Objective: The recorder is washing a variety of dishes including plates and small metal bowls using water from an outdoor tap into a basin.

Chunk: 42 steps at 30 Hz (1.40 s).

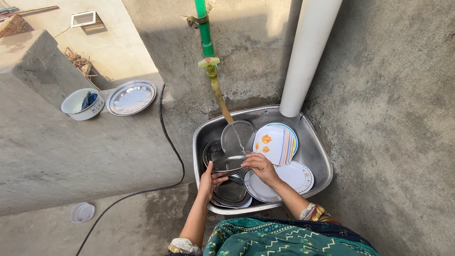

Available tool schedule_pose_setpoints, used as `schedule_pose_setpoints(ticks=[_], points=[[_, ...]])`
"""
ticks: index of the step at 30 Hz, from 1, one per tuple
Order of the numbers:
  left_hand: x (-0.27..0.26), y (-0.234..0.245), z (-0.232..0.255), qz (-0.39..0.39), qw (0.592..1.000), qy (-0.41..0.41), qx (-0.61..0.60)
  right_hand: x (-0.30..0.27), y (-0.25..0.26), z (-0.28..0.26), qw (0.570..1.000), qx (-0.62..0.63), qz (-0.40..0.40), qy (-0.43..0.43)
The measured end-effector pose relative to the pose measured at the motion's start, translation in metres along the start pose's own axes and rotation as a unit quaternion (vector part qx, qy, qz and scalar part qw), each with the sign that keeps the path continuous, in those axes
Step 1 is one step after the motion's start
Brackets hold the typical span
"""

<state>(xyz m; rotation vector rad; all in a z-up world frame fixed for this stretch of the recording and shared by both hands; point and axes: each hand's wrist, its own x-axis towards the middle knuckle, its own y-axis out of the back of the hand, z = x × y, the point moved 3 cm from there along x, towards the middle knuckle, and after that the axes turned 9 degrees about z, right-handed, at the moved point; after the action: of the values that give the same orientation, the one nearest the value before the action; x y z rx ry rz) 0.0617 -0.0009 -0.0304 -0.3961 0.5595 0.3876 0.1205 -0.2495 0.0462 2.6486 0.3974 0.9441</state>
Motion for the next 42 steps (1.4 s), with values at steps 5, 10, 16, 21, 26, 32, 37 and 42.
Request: schedule_pose_setpoints(ticks=[5, 10, 16, 21, 26, 32, 37, 42], points=[[0.041, 0.004, -0.029, 0.008, 0.981, -0.176, -0.085, -0.002, 0.011, -0.028, 0.995, -0.065, 0.067, -0.038], [-0.011, -0.014, -0.009, 0.110, 0.933, -0.341, 0.034, -0.045, 0.010, 0.039, 0.966, -0.087, 0.184, -0.157], [-0.025, -0.017, -0.002, 0.173, 0.922, -0.336, 0.090, -0.051, 0.007, 0.048, 0.957, -0.085, 0.185, -0.205], [0.007, -0.008, -0.021, 0.096, 0.934, -0.345, 0.014, -0.054, -0.005, 0.063, 0.963, -0.090, 0.142, -0.211], [-0.001, -0.020, -0.016, 0.003, 0.968, -0.250, -0.003, -0.074, -0.029, 0.123, 0.884, 0.153, 0.046, -0.440], [0.005, -0.025, -0.020, -0.044, 0.994, -0.096, -0.040, -0.066, -0.020, 0.114, 0.898, 0.140, 0.068, -0.412], [0.086, 0.005, -0.089, -0.001, 0.989, -0.110, 0.103, -0.068, -0.015, 0.128, 0.911, 0.159, 0.090, -0.369], [0.079, -0.003, -0.084, -0.007, 0.956, -0.218, 0.197, -0.075, -0.011, 0.146, 0.903, 0.121, 0.136, -0.390]])
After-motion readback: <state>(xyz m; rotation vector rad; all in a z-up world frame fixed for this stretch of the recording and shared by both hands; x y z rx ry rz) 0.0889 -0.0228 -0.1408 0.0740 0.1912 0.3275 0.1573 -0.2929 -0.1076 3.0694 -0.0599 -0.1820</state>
